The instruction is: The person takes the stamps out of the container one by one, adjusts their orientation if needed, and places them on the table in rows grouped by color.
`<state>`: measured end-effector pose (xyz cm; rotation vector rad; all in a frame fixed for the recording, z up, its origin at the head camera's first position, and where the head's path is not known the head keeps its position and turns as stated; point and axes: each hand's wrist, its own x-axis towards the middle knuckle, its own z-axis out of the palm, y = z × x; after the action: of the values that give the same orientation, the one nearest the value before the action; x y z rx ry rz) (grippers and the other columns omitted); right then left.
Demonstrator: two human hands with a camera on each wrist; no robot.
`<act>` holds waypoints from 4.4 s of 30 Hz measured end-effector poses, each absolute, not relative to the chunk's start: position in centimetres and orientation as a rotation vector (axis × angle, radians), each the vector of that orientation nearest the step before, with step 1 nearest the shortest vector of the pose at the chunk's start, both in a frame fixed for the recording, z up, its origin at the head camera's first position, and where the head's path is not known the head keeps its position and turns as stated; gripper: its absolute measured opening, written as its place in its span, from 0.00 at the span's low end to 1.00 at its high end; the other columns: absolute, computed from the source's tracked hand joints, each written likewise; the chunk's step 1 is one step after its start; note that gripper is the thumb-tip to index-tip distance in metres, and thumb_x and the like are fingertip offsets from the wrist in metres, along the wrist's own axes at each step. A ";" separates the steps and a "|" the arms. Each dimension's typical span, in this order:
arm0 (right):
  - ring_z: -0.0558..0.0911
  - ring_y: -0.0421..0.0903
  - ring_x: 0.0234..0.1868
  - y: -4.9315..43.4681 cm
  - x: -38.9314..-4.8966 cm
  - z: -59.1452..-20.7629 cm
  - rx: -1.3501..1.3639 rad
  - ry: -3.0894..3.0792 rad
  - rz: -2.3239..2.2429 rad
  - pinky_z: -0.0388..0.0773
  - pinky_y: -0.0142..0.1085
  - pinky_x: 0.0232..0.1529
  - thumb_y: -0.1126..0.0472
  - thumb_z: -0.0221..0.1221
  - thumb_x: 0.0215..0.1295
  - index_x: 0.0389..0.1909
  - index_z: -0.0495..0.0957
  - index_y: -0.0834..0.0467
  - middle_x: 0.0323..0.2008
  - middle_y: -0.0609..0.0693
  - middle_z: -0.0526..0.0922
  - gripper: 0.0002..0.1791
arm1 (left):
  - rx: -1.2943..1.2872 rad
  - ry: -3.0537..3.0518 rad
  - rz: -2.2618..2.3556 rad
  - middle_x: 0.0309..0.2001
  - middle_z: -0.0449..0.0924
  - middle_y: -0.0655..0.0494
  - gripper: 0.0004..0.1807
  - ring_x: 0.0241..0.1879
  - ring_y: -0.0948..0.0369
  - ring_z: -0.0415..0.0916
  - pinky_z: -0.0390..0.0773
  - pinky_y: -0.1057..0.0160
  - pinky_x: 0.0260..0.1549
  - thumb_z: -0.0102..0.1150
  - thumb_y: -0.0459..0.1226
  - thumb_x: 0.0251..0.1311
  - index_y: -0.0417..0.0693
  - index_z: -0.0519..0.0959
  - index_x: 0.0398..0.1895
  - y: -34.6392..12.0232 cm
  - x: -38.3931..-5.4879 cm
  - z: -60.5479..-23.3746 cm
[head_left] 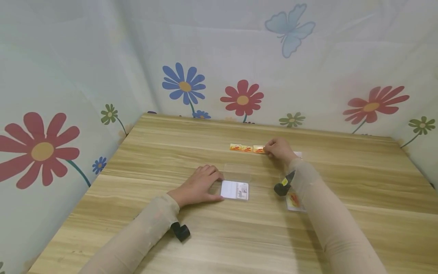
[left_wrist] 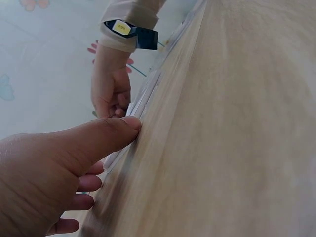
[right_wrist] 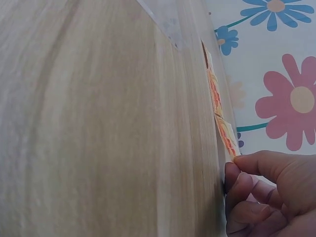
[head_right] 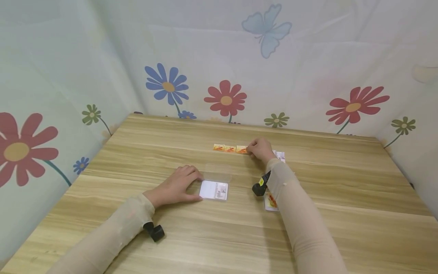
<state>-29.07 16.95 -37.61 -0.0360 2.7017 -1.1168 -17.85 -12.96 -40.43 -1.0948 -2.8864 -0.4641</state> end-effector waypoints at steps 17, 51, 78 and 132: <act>0.73 0.44 0.31 17.0 -28.8 -37.2 -0.008 2.749 -1.090 0.69 0.32 0.35 0.62 0.54 0.63 0.40 0.77 0.65 0.24 0.49 0.78 0.11 | -1.085 -2.896 -0.474 0.49 0.74 0.56 0.30 0.52 0.57 0.68 0.66 0.54 0.59 0.67 0.56 0.50 0.50 0.75 0.52 -12.8 -17.8 -40.3; 0.79 0.56 0.43 17.0 -25.5 -32.3 -0.252 2.727 -1.252 0.75 0.31 0.33 0.58 0.54 0.69 0.49 0.74 0.64 0.46 0.63 0.79 0.14 | -1.086 -2.888 -0.481 0.50 0.74 0.56 0.30 0.52 0.57 0.68 0.67 0.54 0.58 0.67 0.56 0.50 0.50 0.75 0.51 -12.7 -17.5 -40.0; 0.78 0.50 0.44 16.3 -22.3 -31.8 -0.394 2.815 -1.215 0.74 0.35 0.43 0.58 0.58 0.66 0.48 0.75 0.60 0.45 0.56 0.81 0.13 | -1.095 -2.897 -0.482 0.50 0.74 0.56 0.30 0.53 0.57 0.68 0.67 0.53 0.59 0.67 0.57 0.50 0.50 0.75 0.51 -13.0 -17.9 -39.9; 0.79 0.44 0.39 13.5 -17.1 -36.7 -0.609 2.765 -1.278 0.77 0.33 0.40 0.63 0.61 0.62 0.46 0.79 0.62 0.42 0.53 0.83 0.12 | -1.089 -2.878 -0.506 0.49 0.74 0.57 0.29 0.53 0.57 0.68 0.67 0.54 0.58 0.68 0.56 0.49 0.50 0.76 0.51 -13.1 -18.3 -40.8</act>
<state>-17.10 13.53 -36.73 -0.6085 2.7649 -1.2785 -18.32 -13.11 -40.81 -1.0887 -2.8776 -0.5061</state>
